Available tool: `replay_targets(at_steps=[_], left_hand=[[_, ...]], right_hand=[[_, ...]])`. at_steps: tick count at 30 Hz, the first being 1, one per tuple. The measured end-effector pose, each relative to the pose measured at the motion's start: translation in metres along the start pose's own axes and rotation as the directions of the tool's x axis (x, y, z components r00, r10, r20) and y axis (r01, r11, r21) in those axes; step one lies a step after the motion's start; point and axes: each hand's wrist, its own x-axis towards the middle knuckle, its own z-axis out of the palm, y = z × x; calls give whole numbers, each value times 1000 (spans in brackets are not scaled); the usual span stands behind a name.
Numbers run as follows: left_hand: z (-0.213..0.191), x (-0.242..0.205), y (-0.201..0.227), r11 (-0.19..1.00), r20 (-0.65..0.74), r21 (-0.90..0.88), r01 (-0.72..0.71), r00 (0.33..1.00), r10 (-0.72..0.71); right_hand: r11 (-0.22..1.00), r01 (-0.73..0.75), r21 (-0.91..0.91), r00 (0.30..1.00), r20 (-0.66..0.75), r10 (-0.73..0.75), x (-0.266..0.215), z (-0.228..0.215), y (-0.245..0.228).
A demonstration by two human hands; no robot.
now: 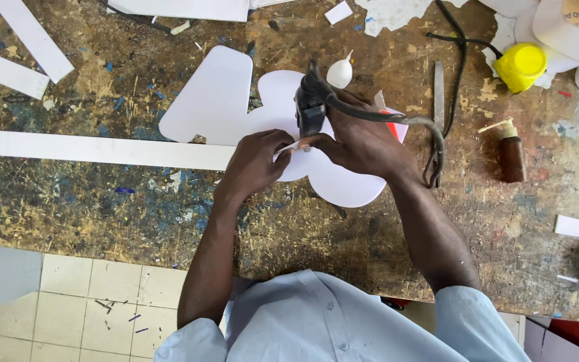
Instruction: The person assembles white plastic letters by applying glue to the edges and attaching side pieces to create a 3D effect. They use a hot glue gun and a utility knife to apply adhesive and trim excess material while working on a cluttered workbench.
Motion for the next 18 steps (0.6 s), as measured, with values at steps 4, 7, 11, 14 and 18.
replay_targets(at_steps=[4, 7, 11, 14, 18], left_hand=[[0, 0, 2, 1000, -3, -7, 8, 1000, -8], [3, 0, -2, 1000, -14, 1, -8, 1000, 8], [1, 0, 4, 1000, 11, 22, -5, 1000, 5], [5, 1, -1, 1000, 16, 14, -3, 1000, 3], [7, 0, -5, 999, 22, 41, -23, 1000, 22]], right_hand=[[1000, -23, -14, 1000, -11, 23, -1, -6, -9], [1000, 4, -13, 1000, -19, -4, -3, -6, -5], [1000, 0, 6, 999, -34, 0, -3, -3, -5], [1000, -9, 20, 999, -35, 10, -8, 3, -3], [999, 12, 41, 999, -42, -10, -7, -1, -9]])
